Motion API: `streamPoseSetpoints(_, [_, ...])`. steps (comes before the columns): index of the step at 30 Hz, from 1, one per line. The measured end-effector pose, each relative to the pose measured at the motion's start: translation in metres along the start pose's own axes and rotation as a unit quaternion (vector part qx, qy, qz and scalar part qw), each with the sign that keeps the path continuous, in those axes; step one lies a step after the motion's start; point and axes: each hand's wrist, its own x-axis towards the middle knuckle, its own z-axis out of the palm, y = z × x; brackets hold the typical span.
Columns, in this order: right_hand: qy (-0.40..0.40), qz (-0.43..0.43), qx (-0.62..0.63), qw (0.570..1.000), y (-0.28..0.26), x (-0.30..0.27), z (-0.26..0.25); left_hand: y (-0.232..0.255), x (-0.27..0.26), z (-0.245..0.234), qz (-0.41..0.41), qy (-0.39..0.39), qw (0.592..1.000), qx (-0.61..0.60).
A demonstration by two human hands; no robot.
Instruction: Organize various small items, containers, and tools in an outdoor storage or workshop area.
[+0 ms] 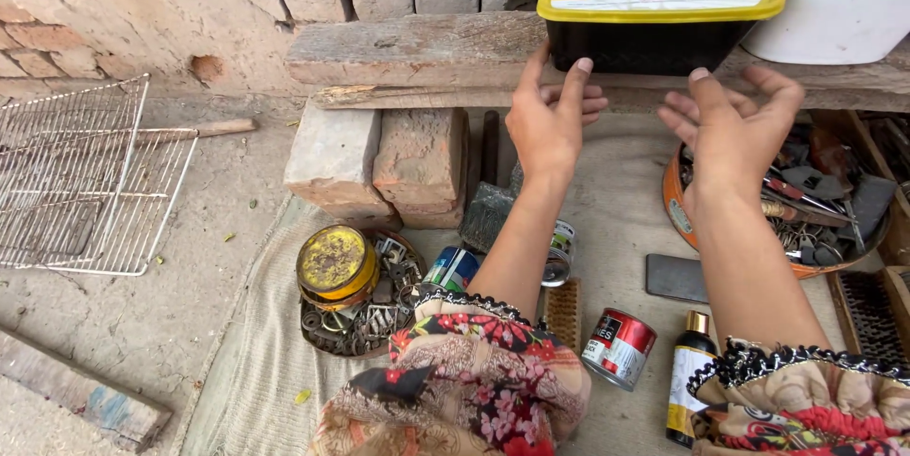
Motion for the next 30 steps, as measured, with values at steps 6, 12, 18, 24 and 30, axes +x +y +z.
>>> streamPoseSetpoints(6, [-0.006,-0.095,-0.066,0.993,0.018,0.015,-0.003,-0.003,0.003,0.003,-0.034,-0.012,0.999,-0.005])
streamPoseSetpoints(12, [0.026,-0.104,-0.120,0.987,0.017,0.019,0.004,-0.002,0.011,0.008,-0.038,0.006,0.999,0.033])
streamPoseSetpoints(18, [0.042,-0.102,-0.157,0.981,0.016,0.021,0.007,0.006,0.009,0.009,-0.048,0.026,0.996,0.067])
streamPoseSetpoints(24, [0.059,-0.119,-0.213,0.968,0.012,0.017,0.010,0.014,0.006,0.009,-0.040,0.029,0.990,0.135])
streamPoseSetpoints(30, [0.074,-0.126,-0.187,0.971,0.016,0.021,0.013,0.011,0.007,0.008,-0.028,0.029,0.989,0.142])
